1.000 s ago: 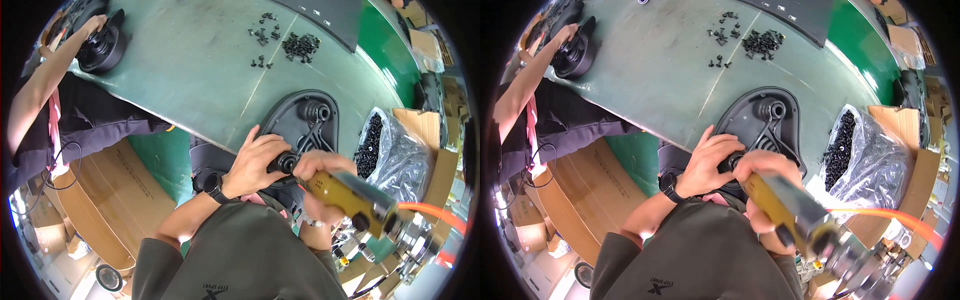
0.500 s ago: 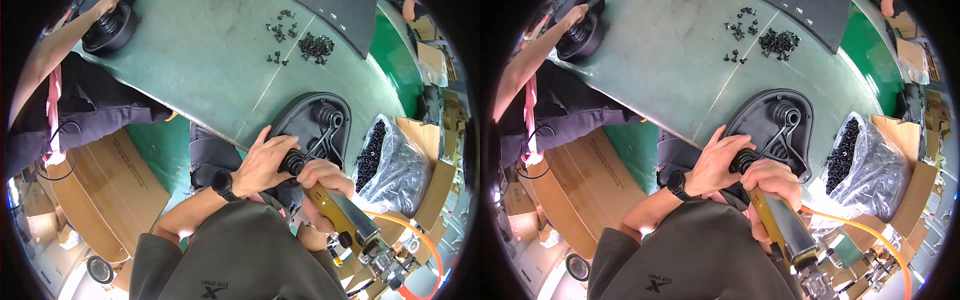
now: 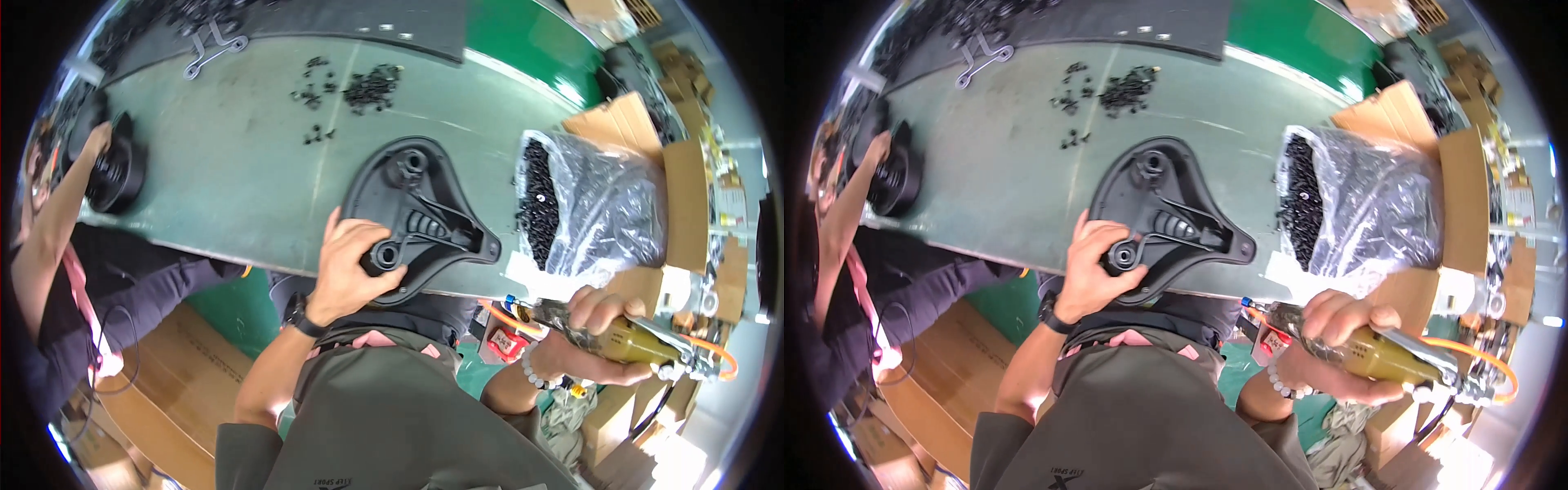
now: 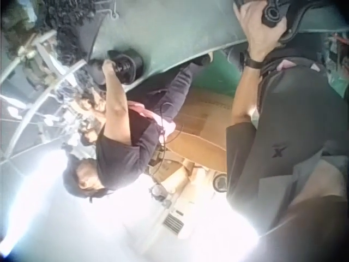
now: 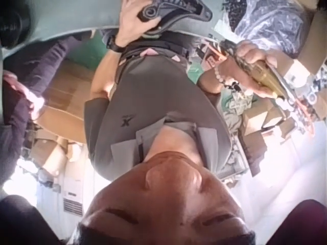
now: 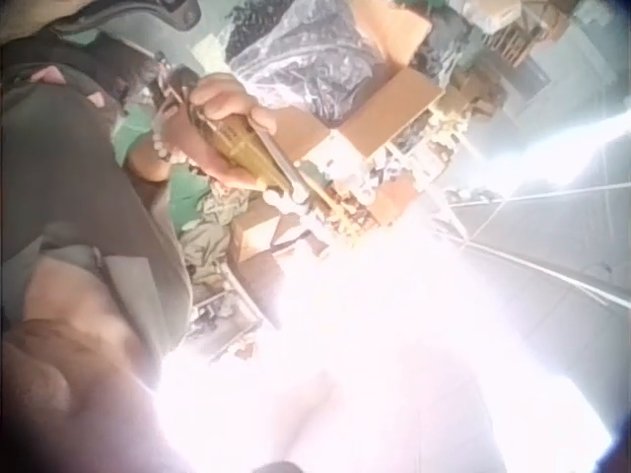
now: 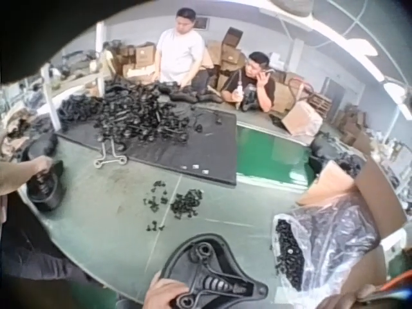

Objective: Assembling the base and frame components onto bicycle seats using a pneumatic screwdriver.

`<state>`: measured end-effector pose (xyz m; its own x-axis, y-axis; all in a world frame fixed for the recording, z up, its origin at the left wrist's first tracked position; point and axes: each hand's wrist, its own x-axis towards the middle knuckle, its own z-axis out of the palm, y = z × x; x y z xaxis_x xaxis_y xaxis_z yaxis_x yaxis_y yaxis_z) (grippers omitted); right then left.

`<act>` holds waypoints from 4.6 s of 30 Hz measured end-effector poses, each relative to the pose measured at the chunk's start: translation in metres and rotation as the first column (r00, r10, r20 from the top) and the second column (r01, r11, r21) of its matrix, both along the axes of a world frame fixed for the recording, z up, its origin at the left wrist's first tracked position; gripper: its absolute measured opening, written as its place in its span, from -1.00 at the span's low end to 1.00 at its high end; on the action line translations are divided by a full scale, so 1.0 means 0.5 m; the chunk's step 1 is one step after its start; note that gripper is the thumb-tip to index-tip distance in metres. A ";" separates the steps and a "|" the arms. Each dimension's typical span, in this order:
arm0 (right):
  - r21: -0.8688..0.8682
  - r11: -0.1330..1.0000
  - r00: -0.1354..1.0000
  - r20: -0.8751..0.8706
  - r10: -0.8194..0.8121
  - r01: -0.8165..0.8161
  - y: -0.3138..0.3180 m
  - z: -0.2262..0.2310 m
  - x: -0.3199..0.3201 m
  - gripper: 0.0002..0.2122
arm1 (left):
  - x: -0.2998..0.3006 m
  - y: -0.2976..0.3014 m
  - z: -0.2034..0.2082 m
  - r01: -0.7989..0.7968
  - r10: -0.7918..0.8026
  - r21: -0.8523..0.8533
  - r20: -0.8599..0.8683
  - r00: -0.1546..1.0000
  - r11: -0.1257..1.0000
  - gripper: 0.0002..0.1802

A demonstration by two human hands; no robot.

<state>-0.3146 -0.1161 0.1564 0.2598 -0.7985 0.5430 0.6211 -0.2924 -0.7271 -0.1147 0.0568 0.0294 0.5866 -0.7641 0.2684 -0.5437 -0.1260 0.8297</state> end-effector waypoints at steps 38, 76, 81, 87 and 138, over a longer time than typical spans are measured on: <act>0.432 0.890 0.988 0.015 0.157 -0.148 0.001 -0.115 -0.036 -0.33 | 0.256 -0.327 -0.044 -0.219 0.089 0.101 0.695 0.714 0.970 -0.86; 0.481 0.876 0.996 0.080 -0.035 -0.008 0.056 -0.056 0.130 -0.37 | 0.414 0.355 -0.084 -0.893 0.931 0.261 -0.102 0.352 0.366 -0.07; 0.534 0.843 0.994 0.048 -0.099 0.059 0.070 -0.065 0.138 -0.37 | 0.481 0.384 -0.121 -0.867 0.896 0.304 -0.335 0.291 0.395 -0.17; 0.455 0.890 0.997 0.080 -0.021 -0.018 0.061 -0.073 0.119 -0.42 | 0.396 0.398 -0.061 -0.893 0.778 0.161 -0.571 0.262 0.419 -0.44; 0.098 0.968 0.973 0.058 0.225 -0.230 -0.051 -0.021 0.222 -0.31 | 0.130 -0.144 -0.011 0.212 -0.204 0.057 -0.131 0.970 0.976 -0.33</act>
<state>-0.2036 -0.1416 0.1458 0.4178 -0.7734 0.4767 0.6964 -0.0644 -0.7148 -0.0499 -0.0150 0.0238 0.4379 -0.8871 0.1459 -0.4583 -0.0807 0.8851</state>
